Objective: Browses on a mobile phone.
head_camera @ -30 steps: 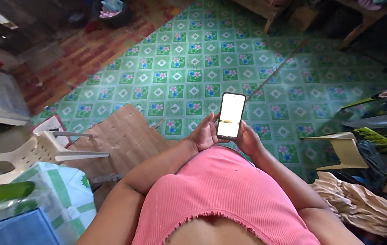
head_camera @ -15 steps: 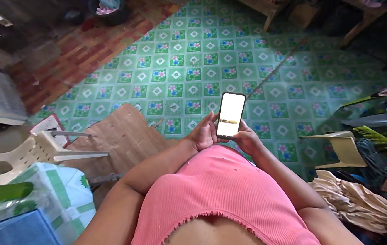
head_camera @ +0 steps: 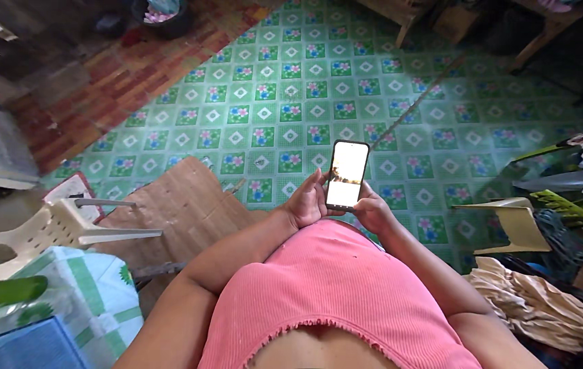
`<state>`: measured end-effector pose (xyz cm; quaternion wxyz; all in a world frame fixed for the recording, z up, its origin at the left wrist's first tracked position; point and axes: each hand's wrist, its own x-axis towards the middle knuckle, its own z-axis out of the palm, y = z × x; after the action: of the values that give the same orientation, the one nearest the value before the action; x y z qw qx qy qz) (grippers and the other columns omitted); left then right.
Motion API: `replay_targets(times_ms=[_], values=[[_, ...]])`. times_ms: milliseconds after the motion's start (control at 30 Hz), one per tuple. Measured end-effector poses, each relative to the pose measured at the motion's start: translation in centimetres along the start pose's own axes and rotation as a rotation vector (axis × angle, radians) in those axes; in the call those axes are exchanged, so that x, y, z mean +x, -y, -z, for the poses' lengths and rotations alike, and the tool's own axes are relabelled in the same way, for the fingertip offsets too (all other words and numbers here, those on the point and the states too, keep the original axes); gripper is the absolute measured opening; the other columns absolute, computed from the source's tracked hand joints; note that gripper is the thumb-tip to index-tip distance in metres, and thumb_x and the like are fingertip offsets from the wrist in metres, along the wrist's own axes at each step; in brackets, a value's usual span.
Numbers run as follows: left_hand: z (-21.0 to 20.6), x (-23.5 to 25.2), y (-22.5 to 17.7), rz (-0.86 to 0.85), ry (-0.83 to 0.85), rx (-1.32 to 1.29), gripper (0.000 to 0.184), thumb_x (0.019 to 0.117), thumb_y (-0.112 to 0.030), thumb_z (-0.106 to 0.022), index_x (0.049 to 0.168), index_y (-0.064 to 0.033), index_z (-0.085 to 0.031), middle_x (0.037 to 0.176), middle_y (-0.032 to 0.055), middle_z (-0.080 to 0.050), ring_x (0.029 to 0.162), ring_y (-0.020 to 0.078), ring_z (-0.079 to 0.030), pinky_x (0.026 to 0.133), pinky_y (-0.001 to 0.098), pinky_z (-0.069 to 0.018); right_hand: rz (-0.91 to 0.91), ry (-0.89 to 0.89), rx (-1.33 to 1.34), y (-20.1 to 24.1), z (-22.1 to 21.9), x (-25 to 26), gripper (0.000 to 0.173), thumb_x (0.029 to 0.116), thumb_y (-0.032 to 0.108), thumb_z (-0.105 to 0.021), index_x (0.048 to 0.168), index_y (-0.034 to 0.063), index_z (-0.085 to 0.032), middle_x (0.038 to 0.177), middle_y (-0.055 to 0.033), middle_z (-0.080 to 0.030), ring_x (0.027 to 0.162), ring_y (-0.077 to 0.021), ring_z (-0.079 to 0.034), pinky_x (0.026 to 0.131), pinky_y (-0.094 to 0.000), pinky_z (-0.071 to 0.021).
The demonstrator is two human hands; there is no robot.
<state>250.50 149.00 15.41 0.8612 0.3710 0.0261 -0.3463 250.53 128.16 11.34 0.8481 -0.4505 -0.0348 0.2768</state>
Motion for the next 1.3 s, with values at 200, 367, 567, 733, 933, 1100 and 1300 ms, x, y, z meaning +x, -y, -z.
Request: replay_targets(times_ms=[200,367,567,733,933,1100,1300], values=[[-0.2,0.0,0.1,-0.002,-0.02,-0.001,0.064,0.1033,-0.061,-0.021,0.155,-0.0235,-0.029,0.142,0.0193,-0.055,0.12,0.0382,-0.062,0.097,0.0573,-0.0537,0.017,0.055,-0.008,0.2,-0.1,-0.2,0.082,0.0742,-0.011,-0.049,0.15,0.0154,-0.03,0.129,-0.0122,-0.064,0.111,-0.0274,-0.068,0.093,-0.0495,-0.0581],[-0.4,-0.2,0.1,-0.005,-0.024,-0.002,0.064,0.1029,-0.061,-0.023,0.154,-0.0233,-0.03,0.141,0.0196,-0.056,0.12,0.0386,-0.062,0.096,0.0572,-0.054,0.019,0.057,-0.023,0.0,0.1,-0.3,0.087,0.0726,-0.014,-0.049,0.151,0.017,-0.028,0.131,-0.0107,-0.063,0.114,-0.0254,-0.066,0.095,-0.0488,-0.0567],[-0.5,-0.2,0.4,0.002,-0.021,-0.011,0.064,0.1026,-0.062,-0.024,0.155,-0.0244,-0.029,0.141,0.0195,-0.056,0.12,0.0384,-0.062,0.097,0.0569,-0.0534,0.008,0.056,-0.022,0.0,0.0,-0.6,0.089,0.0723,-0.015,-0.048,0.152,0.0167,-0.026,0.134,-0.0127,-0.062,0.116,-0.0276,-0.065,0.096,-0.0512,-0.056],[-0.5,-0.4,0.5,-0.004,-0.013,0.005,0.066,0.1019,-0.063,-0.027,0.156,-0.0241,-0.029,0.142,0.0196,-0.055,0.121,0.0385,-0.062,0.097,0.0571,-0.0536,0.023,0.053,-0.024,-0.2,-0.2,-0.9,0.089,0.0721,-0.016,-0.048,0.152,0.016,-0.025,0.134,-0.0121,-0.061,0.116,-0.0263,-0.065,0.096,-0.0504,-0.0559],[-0.7,-0.7,0.4,-0.003,-0.011,0.025,0.066,0.1028,-0.062,-0.021,0.153,-0.0211,-0.035,0.14,0.0187,-0.057,0.12,0.0372,-0.063,0.097,0.0565,-0.0539,0.021,0.048,-0.046,-0.1,-0.4,-1.1,0.09,0.0713,-0.014,-0.048,0.153,0.0162,-0.024,0.135,-0.0114,-0.061,0.117,-0.0249,-0.064,0.097,-0.0483,-0.0556],[-1.0,-0.9,0.1,0.0,-0.019,0.048,0.067,0.1039,-0.061,-0.015,0.154,-0.0202,-0.034,0.14,0.0184,-0.057,0.119,0.0364,-0.063,0.096,0.0555,-0.0545,0.022,0.079,-0.039,0.0,-0.5,-0.9,0.092,0.0716,-0.012,-0.05,0.154,0.0182,-0.022,0.134,-0.0129,-0.061,0.116,-0.0277,-0.065,0.095,-0.0504,-0.0564],[-1.2,-1.1,-0.1,-0.001,-0.049,0.063,0.068,0.1046,-0.06,-0.012,0.153,-0.0179,-0.034,0.139,0.0192,-0.057,0.119,0.0369,-0.063,0.096,0.0562,-0.0542,0.026,0.086,-0.044,-0.3,-0.4,-0.7,0.091,0.0724,-0.012,-0.051,0.154,0.0191,-0.024,0.133,-0.0129,-0.062,0.114,-0.0276,-0.066,0.094,-0.0497,-0.0573]])
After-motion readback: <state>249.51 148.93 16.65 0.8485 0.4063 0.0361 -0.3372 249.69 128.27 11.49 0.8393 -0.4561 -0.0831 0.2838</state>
